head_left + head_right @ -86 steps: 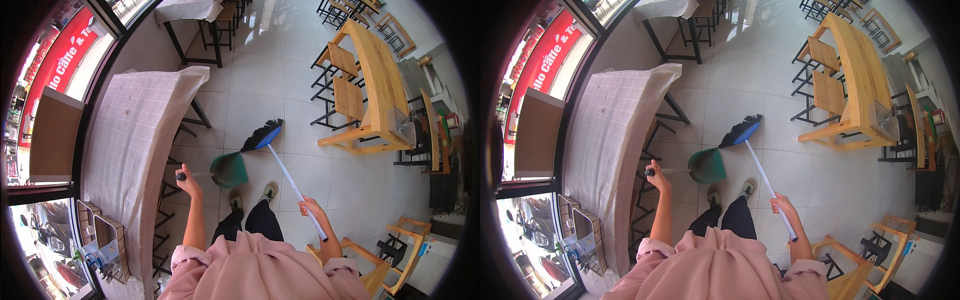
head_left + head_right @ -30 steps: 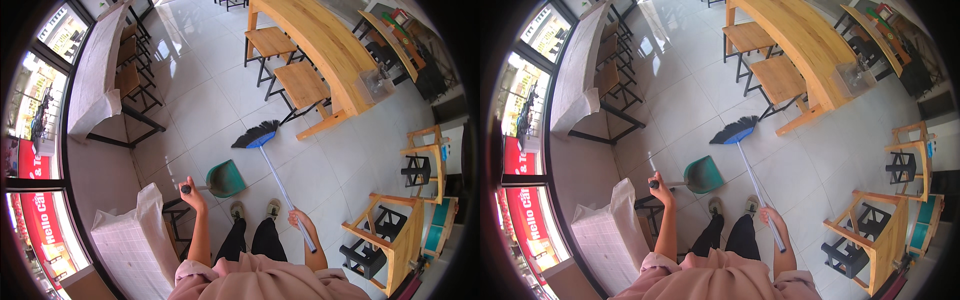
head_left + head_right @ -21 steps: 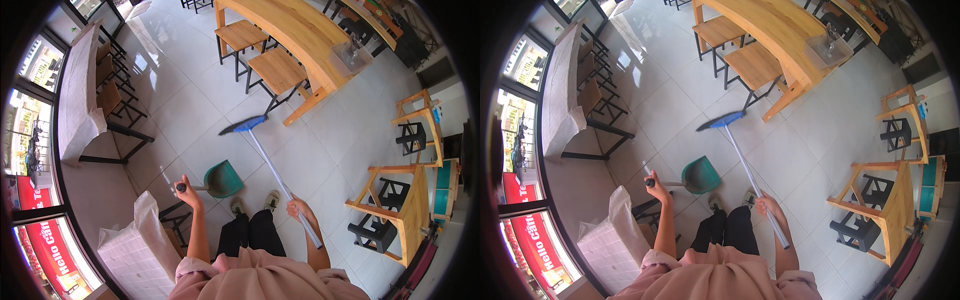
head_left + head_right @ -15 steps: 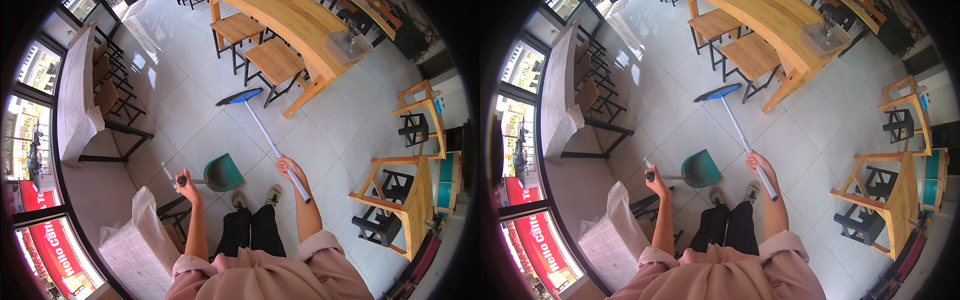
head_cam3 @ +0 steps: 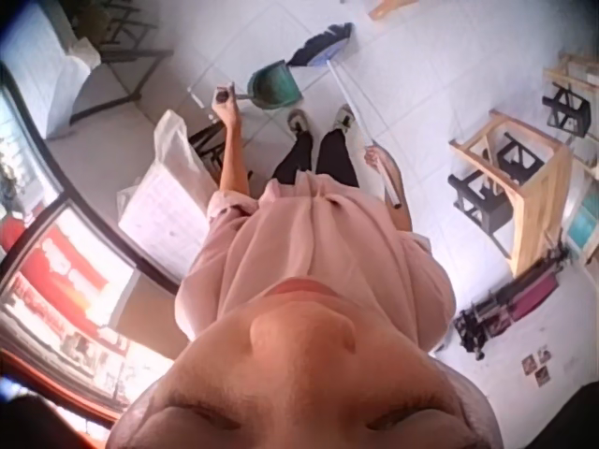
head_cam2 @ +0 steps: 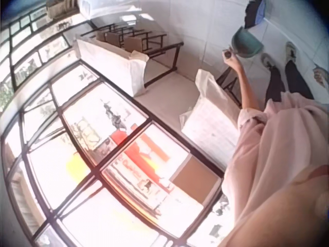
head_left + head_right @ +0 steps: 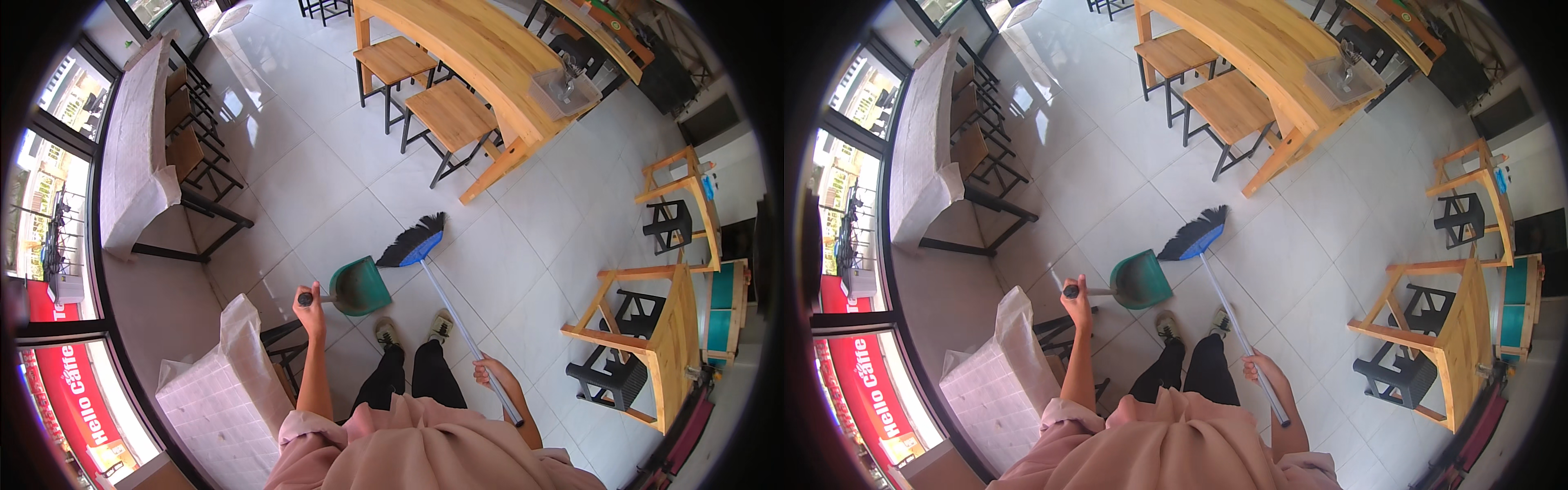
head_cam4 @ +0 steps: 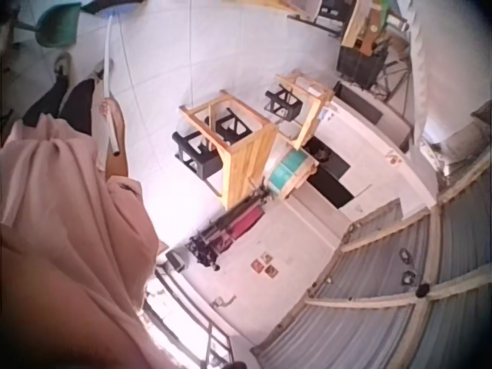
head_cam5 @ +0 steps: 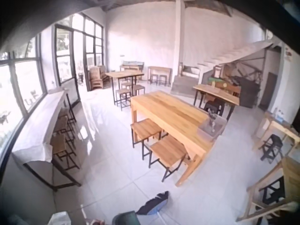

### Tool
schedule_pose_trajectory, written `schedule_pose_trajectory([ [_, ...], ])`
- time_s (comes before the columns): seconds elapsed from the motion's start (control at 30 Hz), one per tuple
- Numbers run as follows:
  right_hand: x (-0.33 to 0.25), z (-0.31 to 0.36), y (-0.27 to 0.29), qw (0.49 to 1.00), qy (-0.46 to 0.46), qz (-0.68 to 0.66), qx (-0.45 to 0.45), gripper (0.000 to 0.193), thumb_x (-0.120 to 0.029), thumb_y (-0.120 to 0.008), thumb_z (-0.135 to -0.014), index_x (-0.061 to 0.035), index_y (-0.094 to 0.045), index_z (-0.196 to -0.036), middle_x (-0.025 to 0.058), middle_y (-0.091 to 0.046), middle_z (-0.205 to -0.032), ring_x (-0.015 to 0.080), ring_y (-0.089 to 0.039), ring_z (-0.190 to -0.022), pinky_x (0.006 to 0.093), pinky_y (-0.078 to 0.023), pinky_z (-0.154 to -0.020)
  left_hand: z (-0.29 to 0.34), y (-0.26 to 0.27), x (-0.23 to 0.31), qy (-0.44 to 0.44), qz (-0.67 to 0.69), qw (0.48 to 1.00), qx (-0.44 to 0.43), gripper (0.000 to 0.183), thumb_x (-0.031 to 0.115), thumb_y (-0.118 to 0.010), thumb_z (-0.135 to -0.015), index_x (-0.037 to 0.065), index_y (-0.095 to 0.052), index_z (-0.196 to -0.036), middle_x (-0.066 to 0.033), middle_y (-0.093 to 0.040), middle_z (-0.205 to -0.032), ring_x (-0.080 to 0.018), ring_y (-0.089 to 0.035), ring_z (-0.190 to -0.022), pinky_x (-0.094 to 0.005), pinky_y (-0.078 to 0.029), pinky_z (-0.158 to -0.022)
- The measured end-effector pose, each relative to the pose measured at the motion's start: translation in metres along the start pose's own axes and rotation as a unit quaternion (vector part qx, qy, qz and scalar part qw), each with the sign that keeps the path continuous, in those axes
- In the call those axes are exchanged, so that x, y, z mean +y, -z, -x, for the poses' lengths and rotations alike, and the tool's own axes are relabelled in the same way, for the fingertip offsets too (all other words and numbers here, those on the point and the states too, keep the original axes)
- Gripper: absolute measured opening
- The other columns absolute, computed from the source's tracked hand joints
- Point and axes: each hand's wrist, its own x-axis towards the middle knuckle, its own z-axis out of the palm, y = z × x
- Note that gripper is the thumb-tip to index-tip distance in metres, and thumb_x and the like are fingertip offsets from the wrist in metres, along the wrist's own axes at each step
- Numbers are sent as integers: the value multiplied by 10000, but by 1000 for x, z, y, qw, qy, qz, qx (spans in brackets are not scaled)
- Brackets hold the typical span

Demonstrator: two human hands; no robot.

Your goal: The person sweeps the floor of a dining room using a broom and a dustpan, moving several stools to reach the floor underneath them.

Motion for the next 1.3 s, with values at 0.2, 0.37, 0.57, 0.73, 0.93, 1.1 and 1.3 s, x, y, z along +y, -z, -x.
schedule_pose_trajectory([
  [0.2,-53,18,-49,974,43,215,59,583,16,-466,-783,-167,-250,-1293,-14,-316,-537,67,-300,-416,197,-262,-360,-3,15,21,1,70,991,113,391,230,-588,-826,81,-319,-585,35,-320,-535,-55,-283,-482,-205,-244,-425],
  [0.37,-86,14,-135,961,78,261,-48,633,37,-446,-762,-133,-218,-1328,-24,-308,-522,58,-286,-387,197,-263,-352,-2,44,15,2,103,980,172,395,251,-586,-826,88,-317,-587,29,-327,-539,-57,-296,-500,-201,-254,-449],
  [0.57,-137,-110,-204,960,102,251,-76,612,32,-473,-751,-97,-242,-1303,-28,-357,-510,57,-344,-384,201,-296,-337,-3,34,9,8,62,985,163,394,256,-584,-824,89,-329,-574,19,-357,-546,-67,-313,-512,-215,-275,-476],
  [0.73,-121,-139,-159,959,99,255,-78,578,16,-487,-748,-88,-280,-1278,-22,-380,-522,57,-359,-390,201,-307,-336,-10,20,3,20,62,988,137,387,254,-584,-824,92,-335,-575,20,-361,-541,-66,-323,-505,-210,-275,-473],
  [0.93,-62,-53,-41,982,42,181,32,654,30,-480,-738,-101,-224,-1325,-20,-360,-521,60,-343,-387,216,-296,-343,-7,0,0,27,80,989,123,378,260,-587,-821,94,-351,-577,23,-361,-535,-70,-329,-506,-218,-282,-474],
  [1.1,-59,23,-45,980,93,167,53,586,37,-474,-734,-72,-291,-1281,-22,-338,-519,62,-329,-382,215,-292,-347,-9,-22,8,27,81,988,128,372,233,-591,-821,85,-345,-584,16,-356,-532,-70,-317,-500,-217,-264,-461],
  [1.3,-119,-30,-24,982,159,104,14,457,36,-474,-739,-71,-367,-1170,-18,-346,-516,66,-328,-380,212,-282,-335,-3,-49,4,5,83,993,82,395,224,-593,-819,80,-334,-559,16,-354,-531,-74,-315,-494,-222,-261,-459],
])
